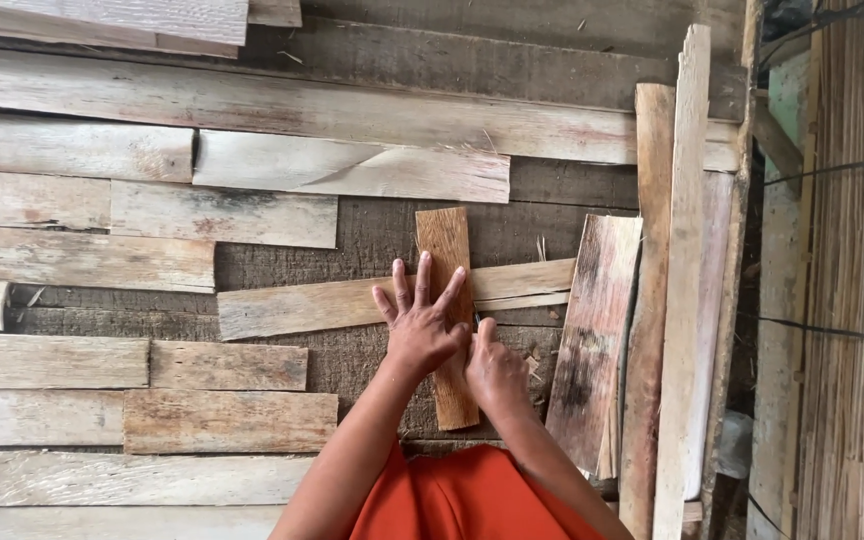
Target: Trimming thin wood strips with shears and fitting them together to assemble a larger wood panel on a workshop floor.
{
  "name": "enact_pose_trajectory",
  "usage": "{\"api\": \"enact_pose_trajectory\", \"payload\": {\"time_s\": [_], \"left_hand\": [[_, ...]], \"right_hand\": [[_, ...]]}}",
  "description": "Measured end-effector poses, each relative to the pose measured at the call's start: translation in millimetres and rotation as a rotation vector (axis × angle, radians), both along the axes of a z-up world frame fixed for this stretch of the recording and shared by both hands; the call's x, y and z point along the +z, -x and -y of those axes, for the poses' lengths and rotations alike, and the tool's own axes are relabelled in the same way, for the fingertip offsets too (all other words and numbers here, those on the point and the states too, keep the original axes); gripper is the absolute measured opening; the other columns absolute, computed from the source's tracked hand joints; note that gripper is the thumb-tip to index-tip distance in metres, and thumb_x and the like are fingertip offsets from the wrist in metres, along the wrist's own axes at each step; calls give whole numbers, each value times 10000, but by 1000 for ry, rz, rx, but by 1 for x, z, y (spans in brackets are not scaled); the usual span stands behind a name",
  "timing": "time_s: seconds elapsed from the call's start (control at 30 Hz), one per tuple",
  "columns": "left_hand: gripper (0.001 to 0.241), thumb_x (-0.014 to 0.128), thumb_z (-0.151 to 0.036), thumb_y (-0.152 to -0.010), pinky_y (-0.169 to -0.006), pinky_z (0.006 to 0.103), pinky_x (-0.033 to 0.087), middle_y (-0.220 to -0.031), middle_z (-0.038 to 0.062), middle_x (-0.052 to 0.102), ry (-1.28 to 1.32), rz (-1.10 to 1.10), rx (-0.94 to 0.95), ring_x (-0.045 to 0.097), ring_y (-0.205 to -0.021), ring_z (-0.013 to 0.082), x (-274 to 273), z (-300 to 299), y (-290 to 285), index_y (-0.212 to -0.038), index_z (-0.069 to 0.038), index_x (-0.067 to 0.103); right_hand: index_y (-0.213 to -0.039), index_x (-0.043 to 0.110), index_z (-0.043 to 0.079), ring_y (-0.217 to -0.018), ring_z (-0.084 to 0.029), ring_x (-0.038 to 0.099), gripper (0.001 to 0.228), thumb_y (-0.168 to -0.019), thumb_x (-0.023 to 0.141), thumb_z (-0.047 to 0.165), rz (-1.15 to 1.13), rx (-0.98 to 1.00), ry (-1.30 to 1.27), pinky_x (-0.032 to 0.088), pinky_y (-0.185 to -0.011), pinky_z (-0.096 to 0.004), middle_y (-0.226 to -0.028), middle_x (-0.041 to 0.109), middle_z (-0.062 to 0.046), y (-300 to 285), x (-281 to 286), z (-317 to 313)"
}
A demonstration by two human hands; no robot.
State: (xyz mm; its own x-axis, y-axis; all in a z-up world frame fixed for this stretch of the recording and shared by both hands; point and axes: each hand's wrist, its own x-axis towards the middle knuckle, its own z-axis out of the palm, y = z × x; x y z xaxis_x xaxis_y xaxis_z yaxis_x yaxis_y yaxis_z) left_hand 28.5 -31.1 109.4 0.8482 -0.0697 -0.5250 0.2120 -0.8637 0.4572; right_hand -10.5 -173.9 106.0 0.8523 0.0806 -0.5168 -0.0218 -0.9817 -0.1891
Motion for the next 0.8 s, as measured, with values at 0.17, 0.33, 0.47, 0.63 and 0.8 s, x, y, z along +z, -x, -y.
{"api": "enact_pose_trajectory", "payload": {"time_s": [0.17,0.33,0.47,0.63,0.8], "left_hand": [[893,598,-551,-809,-1122,772,-77,-1729,40,-93,-1,11,1,-192,-1527,464,-1,-2,2,-1602,-486,194],[875,601,-542,-833,-1127,764,-83,-1728,56,-87,26,14,-7,-197,-1524,466,6,-2,2,-1606,-470,198],[868,585,-547,-841,-1121,764,-92,-1728,67,-79,23,6,-9,-195,-1525,469,10,-4,0,-1608,-470,187],[874,576,-542,-844,-1113,760,-111,-1726,58,-112,6,-6,-11,-216,-1516,469,0,1,2,-1615,-469,171],[863,572,-497,-837,-1114,771,-83,-1727,49,-109,0,-5,-20,-221,-1515,473,-6,0,-1,-1608,-478,183]], "right_hand": [[-1206,406,104,-696,-369,746,229,-1078,323,274,-27,-9,-27,597,-758,-512,-667,708,-148,6,2,1],[-1219,382,122,-725,-375,759,217,-1082,293,265,-56,30,-1,592,-737,-498,-691,717,-143,15,-1,11],[-1232,399,129,-678,-373,740,258,-1082,302,316,-94,-59,-57,577,-668,-465,-694,702,-145,12,-3,20],[-1277,447,132,-546,-257,686,271,-1091,355,305,17,-116,-85,567,-525,-326,-664,661,-112,-24,-17,19],[-1186,403,170,-810,-403,757,264,-1021,341,366,-26,-11,-12,592,-772,-522,-764,724,-211,-59,-2,-7]]}}
